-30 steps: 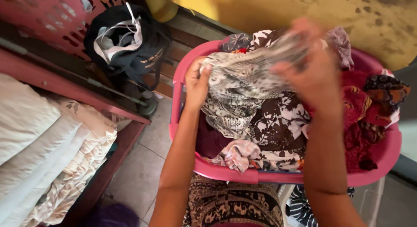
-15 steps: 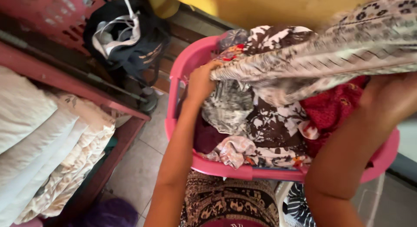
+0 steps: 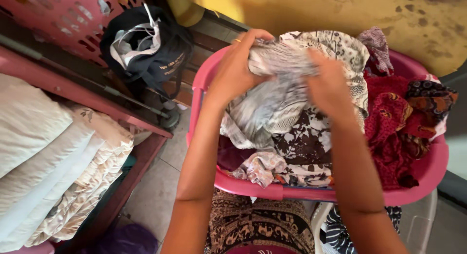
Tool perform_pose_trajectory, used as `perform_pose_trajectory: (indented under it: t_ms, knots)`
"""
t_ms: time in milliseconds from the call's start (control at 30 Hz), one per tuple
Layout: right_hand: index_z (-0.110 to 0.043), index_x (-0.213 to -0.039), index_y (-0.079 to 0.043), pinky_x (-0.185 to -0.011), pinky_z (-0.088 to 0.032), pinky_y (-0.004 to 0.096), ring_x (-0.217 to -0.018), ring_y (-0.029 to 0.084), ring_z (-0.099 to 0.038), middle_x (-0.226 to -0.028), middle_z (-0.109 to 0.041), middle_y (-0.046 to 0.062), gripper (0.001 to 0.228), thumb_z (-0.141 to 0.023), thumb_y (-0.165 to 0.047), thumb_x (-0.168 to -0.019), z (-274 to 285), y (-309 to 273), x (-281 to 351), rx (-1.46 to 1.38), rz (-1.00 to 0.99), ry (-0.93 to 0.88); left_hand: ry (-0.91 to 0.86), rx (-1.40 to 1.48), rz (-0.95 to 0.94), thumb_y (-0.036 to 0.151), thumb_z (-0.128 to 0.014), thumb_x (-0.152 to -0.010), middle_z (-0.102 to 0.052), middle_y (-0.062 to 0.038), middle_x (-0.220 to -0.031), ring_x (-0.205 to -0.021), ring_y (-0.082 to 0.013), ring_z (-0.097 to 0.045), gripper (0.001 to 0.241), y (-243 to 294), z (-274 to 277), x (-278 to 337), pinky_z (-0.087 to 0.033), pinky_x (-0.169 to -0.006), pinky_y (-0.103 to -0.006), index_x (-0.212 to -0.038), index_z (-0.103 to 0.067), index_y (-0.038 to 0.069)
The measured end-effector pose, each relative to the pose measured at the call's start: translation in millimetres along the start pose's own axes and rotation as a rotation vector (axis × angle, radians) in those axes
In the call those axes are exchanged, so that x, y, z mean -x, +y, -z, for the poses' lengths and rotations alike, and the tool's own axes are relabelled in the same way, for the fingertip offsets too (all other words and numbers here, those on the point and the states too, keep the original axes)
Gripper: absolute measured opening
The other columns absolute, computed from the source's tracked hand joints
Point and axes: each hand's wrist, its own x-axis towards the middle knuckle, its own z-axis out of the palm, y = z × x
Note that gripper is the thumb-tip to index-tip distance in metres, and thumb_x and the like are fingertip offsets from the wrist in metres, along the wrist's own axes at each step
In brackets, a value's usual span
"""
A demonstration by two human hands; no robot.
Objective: The person folds multiple garments by hand over a pink laundry basin. They handle a black and white striped shirt and a patterned white shirt, smoothing and folding each item before placing it back into the basin.
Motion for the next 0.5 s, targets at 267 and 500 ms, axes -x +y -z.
perform_pose_trajectory:
  t_ms: [267,500]
  knots:
    - [-0.066,-0.114,0.002,-0.086,-0.046,0.024,-0.09,0.011,-0.057,-0.099,-0.066,0.004,0.019,-0.064,0.006,-0.096,37.8,75.0,-5.9,-0.298,0.213,0.212,0.071,0.469,0.335,-0.002,-0.06,-0.084,-0.075,-0.012,-0.112,-0.108,-0.03,-0.073,0.037,-67.5,-27.7,30.6,-0.056,-0.095,-0.039,-0.119,-0.069,0.008]
    - [-0.062,-0.12,0.001,-0.088,-0.051,0.048,-0.109,0.039,-0.061,-0.116,-0.067,0.02,0.052,-0.087,-0.013,-0.077,30.9,46.6,-9.7,0.494,0.585,0.32,0.073,1.755,0.619,0.012,-0.054,-0.088,-0.073,-0.023,-0.109,-0.096,-0.0328,-0.073,0.041,-110.2,-49.9,42.2,-0.06,-0.089,-0.0449,-0.121,-0.063,-0.011]
